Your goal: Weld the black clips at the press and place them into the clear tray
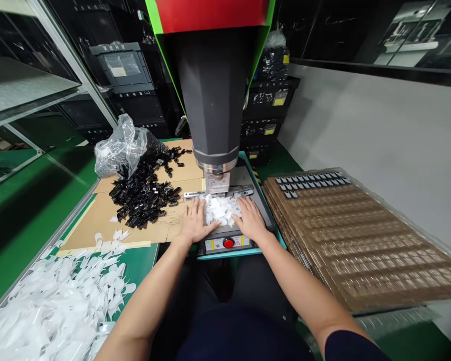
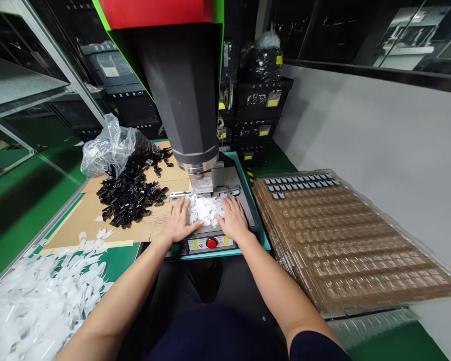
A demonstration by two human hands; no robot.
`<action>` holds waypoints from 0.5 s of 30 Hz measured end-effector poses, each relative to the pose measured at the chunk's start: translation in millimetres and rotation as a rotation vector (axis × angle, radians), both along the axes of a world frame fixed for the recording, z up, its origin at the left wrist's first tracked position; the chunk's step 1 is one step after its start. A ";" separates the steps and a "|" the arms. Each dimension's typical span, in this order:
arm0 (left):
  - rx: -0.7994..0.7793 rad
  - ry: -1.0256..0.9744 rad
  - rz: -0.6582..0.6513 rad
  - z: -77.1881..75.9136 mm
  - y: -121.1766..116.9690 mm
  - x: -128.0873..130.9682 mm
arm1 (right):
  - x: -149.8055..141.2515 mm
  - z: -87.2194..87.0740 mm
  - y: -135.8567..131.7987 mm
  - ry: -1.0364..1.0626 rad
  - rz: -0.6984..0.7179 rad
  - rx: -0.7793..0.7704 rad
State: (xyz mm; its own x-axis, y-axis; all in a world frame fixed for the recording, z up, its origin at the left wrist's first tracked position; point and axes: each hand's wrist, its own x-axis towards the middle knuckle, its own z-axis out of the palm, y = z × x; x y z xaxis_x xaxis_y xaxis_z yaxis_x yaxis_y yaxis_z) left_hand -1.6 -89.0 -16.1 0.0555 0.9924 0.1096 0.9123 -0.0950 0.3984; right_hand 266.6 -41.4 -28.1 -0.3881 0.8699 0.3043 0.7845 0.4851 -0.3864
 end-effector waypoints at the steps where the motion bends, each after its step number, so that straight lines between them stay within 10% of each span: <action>1: 0.030 -0.016 0.005 1.6 2.3 -1.4 | 0.8 2.3 4.0 0.031 0.001 0.017; 15: 0.134 -0.195 -0.016 31.2 98.2 3.2 | -64.0 42.0 91.3 0.105 -0.074 -0.088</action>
State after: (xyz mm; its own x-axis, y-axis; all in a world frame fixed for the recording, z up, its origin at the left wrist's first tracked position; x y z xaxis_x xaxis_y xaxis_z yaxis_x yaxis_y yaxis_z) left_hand 1.6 9.2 15.1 0.0359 0.9675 0.2503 0.8175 -0.1725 0.5495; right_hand 202.7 49.9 13.9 -0.2921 0.9202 0.2607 0.7699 0.3880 -0.5066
